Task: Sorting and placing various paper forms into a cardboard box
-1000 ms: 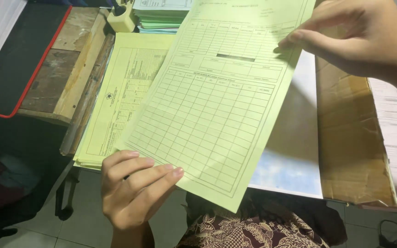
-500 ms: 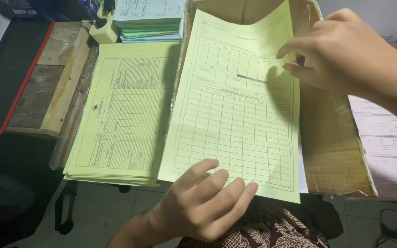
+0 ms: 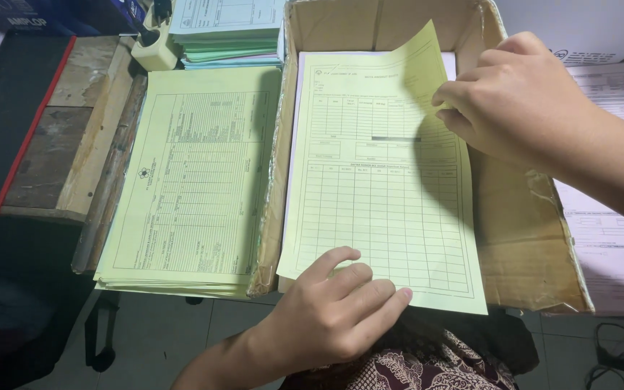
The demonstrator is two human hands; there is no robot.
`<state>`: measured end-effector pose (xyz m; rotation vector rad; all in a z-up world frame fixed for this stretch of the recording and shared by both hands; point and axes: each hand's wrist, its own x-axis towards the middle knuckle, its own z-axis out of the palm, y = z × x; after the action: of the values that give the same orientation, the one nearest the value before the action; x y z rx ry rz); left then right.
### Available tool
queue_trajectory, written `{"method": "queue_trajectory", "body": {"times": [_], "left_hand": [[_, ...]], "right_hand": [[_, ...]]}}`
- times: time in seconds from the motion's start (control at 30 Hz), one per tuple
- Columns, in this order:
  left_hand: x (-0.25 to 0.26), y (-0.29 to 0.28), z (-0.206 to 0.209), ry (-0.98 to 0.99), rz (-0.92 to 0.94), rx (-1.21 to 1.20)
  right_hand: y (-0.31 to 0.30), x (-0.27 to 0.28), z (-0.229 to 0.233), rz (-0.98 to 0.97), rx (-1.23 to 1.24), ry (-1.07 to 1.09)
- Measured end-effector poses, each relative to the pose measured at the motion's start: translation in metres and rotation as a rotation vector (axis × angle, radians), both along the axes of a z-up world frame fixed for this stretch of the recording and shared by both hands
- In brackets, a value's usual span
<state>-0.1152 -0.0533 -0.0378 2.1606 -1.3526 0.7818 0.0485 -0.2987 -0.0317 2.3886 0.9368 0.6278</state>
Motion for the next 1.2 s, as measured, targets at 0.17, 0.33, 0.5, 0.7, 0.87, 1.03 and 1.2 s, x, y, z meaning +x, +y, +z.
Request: {"method": "queue_trajectory", "body": {"times": [0.17, 0.33, 0.5, 0.7, 0.87, 1.03, 1.2], "left_hand": [[0.002, -0.001, -0.005, 0.037, -0.003, -0.014], [0.002, 0.0, -0.009, 0.069, -0.009, -0.019], [0.002, 0.004, -0.008, 0.062, 0.014, 0.001], [0.0, 0.003, -0.008, 0.101, 0.021, -0.03], [-0.003, 0.009, -0.004, 0.145, 0.01, -0.023], [-0.004, 0.013, -0.006, 0.193, -0.016, -0.016], [-0.014, 0.024, 0.0, -0.098, 0.069, -0.121]], "right_hand": [[-0.003, 0.009, 0.002, 0.048, 0.038, -0.096], [-0.009, 0.009, 0.015, 0.125, 0.138, -0.11], [-0.016, -0.003, 0.014, 0.049, 0.48, 0.144], [-0.027, -0.04, 0.016, 0.194, 1.137, 0.453], [-0.036, -0.063, 0.003, 0.214, 1.139, 0.447], [-0.045, -0.092, -0.019, 0.176, 1.172, 0.491], [-0.038, -0.105, -0.031, 0.114, 1.549, 0.859]]}}
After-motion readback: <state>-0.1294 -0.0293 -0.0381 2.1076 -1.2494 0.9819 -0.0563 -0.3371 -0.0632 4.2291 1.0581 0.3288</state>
